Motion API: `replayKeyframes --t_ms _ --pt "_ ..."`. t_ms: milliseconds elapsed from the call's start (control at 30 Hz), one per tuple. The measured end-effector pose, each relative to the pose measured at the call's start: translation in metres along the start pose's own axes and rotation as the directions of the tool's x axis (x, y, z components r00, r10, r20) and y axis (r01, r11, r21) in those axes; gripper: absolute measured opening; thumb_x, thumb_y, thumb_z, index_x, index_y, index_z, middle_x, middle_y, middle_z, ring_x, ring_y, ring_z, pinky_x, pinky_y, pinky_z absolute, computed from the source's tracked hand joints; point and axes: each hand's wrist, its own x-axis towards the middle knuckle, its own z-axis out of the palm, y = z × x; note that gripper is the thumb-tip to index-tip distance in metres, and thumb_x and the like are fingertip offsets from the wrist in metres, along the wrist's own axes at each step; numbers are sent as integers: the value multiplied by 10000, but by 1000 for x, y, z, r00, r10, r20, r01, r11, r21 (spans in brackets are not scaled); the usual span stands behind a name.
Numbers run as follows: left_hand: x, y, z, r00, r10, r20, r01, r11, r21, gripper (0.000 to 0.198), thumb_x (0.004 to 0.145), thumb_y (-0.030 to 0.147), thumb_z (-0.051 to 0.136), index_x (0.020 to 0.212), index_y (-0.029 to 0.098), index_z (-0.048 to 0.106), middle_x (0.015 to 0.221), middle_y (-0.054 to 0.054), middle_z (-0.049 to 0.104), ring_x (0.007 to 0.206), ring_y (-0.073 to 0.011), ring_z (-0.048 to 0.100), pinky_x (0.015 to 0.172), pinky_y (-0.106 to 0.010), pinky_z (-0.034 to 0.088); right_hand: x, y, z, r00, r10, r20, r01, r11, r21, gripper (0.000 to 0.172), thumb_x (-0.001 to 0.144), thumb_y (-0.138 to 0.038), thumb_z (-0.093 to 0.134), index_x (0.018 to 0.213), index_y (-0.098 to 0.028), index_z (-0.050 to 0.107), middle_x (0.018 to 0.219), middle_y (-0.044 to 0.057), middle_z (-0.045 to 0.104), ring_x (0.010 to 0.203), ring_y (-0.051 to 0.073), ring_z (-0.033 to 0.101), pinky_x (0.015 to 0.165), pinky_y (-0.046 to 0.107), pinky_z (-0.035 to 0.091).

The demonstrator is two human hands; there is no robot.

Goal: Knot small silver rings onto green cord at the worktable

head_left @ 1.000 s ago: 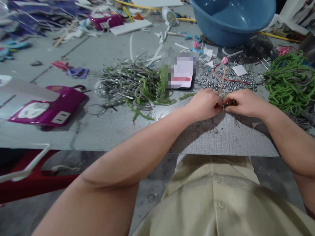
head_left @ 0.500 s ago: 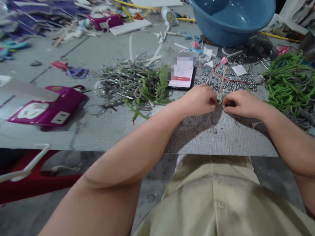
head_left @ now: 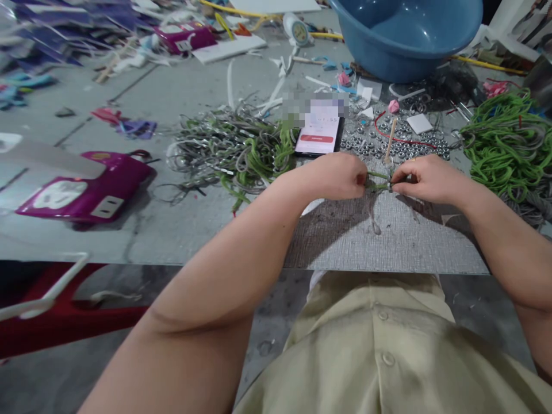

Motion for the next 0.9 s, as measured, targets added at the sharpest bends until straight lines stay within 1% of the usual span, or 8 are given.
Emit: replayKeyframes --t_ms 100,167,233,300,467,533,733,900 --pt "-1 2 -2 999 -32 -20 31 999 -33 177 749 231 516 704 171 676 670 -32 640 616 -139 533 568 -257 359 -1 2 0 996 -33 -89 37 999 40 178 851 -263 605 881 -194 767 913 58 735 775 176 623 748 322 432" --pt "0 4 -1 992 -58 -109 51 996 -71 236 790 231 482 786 156 706 717 -42 657 652 -148 561 608 -264 399 0 5 2 983 -51 -176 61 996 57 188 853 -244 586 879 -186 762 958 70 728 775 174 614 751 324 443" --pt "1 6 2 978 -54 -202 34 994 -100 297 815 220 466 906 145 739 829 -64 686 755 -170 614 697 -283 456 1 7 4 968 -60 -244 77 995 58 193 851 -227 573 889 -190 759 991 72 720 798 179 617 760 327 450" --pt "3 9 6 972 -12 -236 -12 995 -98 348 827 206 472 1016 145 757 939 -90 693 889 -204 645 815 -324 491 2 8 7 960 -65 -271 74 997 22 190 854 -223 571 897 -203 755 1005 67 715 852 193 627 777 329 455" --pt "6 20 13 986 28 -164 -41 996 -76 411 847 130 463 1111 153 778 1042 -128 681 1063 -260 637 1028 -405 467 2 4 8 992 -7 -127 -11 990 -141 237 905 -218 526 952 -181 755 1096 103 717 1022 254 653 834 358 464" --pt "7 21 14 986 15 -163 -28 997 -77 428 850 114 454 1132 139 776 1072 -141 678 1087 -271 630 1043 -410 465 2 3 9 996 1 -85 -15 987 -163 263 914 -203 509 962 -142 760 1104 132 721 1026 282 662 835 382 463" --pt "11 8 25 955 78 -286 -104 992 -76 415 832 151 469 1095 190 788 1000 -104 688 1024 -246 646 984 -426 508 6 9 17 992 -35 -122 9 979 -202 253 922 -249 541 987 -179 775 1084 91 732 970 247 672 786 357 455" --pt "12 4 28 942 96 -322 -126 989 -73 400 831 173 461 1046 193 798 971 -96 692 973 -226 647 973 -415 511 6 13 22 985 -93 -149 65 982 -180 263 919 -247 544 998 -207 791 1063 74 734 932 220 668 766 341 445"
